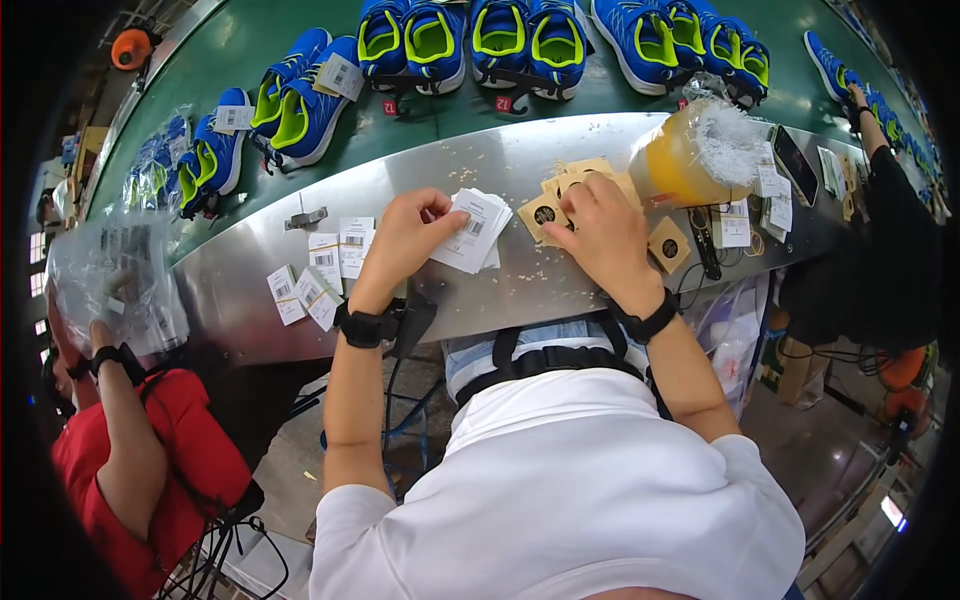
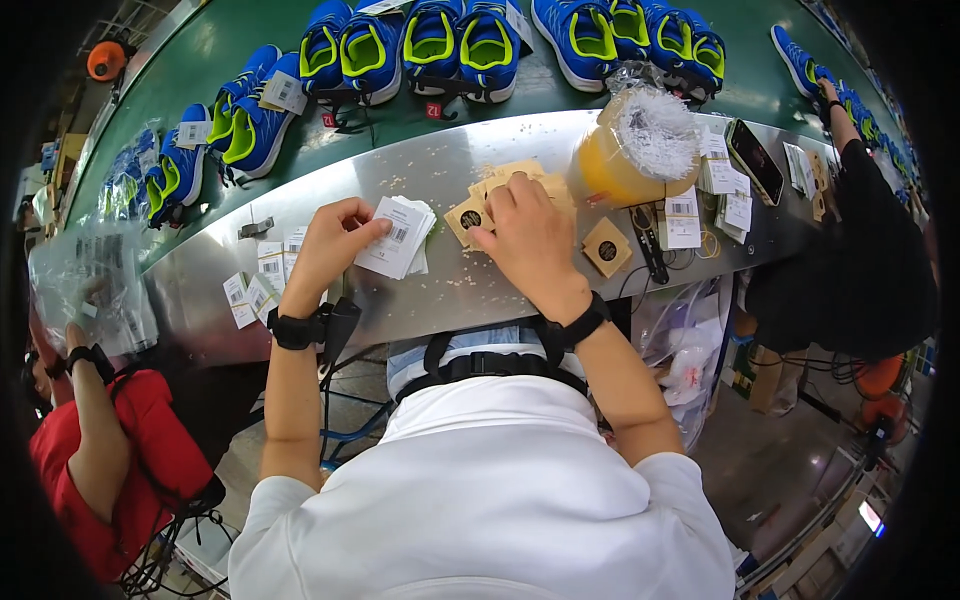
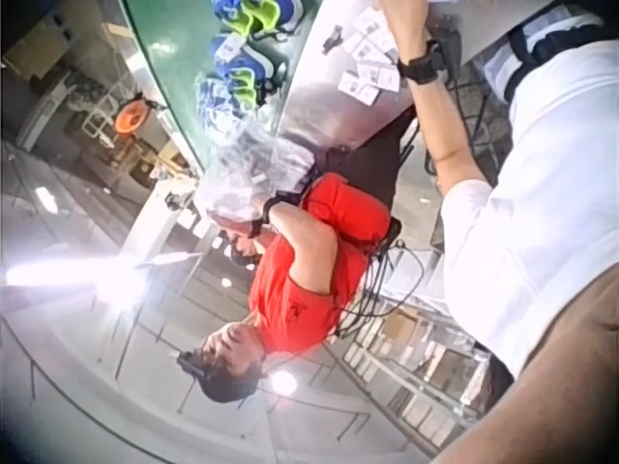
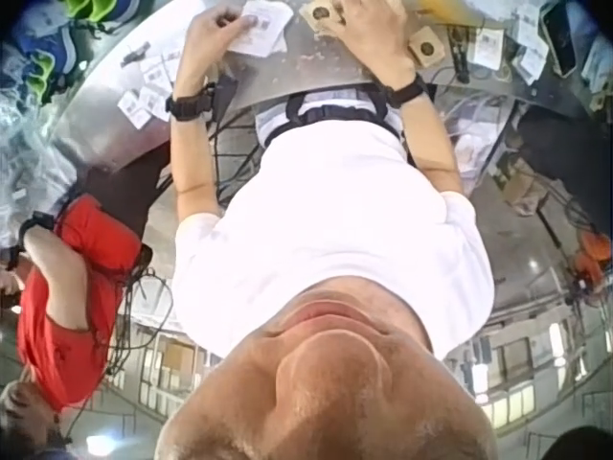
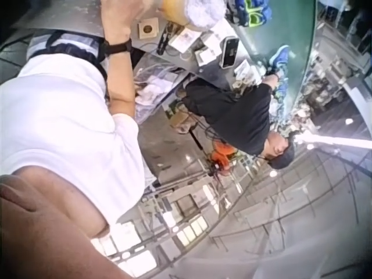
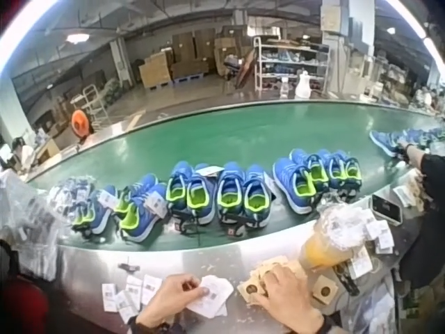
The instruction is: The recorder is attaching circular product labels and rectangular tags to blue sneakers as they move along a conveyor belt.
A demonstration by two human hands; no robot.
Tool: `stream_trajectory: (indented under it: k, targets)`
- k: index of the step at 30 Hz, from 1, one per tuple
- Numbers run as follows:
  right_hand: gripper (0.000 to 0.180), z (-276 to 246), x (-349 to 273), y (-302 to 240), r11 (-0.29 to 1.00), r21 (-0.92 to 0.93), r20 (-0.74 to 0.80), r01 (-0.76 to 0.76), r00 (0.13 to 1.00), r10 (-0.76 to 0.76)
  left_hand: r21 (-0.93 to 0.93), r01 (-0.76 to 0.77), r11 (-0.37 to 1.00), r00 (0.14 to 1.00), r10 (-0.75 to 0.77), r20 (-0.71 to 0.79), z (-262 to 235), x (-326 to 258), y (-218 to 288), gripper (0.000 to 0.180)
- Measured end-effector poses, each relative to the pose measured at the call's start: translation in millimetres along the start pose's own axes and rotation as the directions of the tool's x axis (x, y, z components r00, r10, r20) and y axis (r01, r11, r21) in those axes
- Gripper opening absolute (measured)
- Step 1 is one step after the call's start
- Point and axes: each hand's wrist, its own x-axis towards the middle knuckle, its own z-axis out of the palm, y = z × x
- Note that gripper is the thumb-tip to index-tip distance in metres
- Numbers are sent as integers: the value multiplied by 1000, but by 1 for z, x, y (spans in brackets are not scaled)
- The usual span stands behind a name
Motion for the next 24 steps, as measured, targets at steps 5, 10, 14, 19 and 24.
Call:
stream_trajectory:
  k: [5,10,14,19,24]
  targets:
    - [16,-7,-1,16,803,478,194,-356,934,299,-168,36,985,998,-28,48,-4,-4,3,14]
    - [13,-33,-8,25,707,535,282,-463,886,367,-310,-155,938,988,143,-61,5,-8,16,15]
    - [17,-47,-13,20,554,725,284,-409,911,301,-322,-263,910,960,279,4,32,-11,48,10]
    - [21,-56,-24,19,382,830,301,-407,903,308,-525,-243,816,955,297,21,76,-3,69,7]
    - [21,-64,-32,25,512,823,132,-247,959,252,-673,-82,735,995,95,-18,100,-6,86,12]
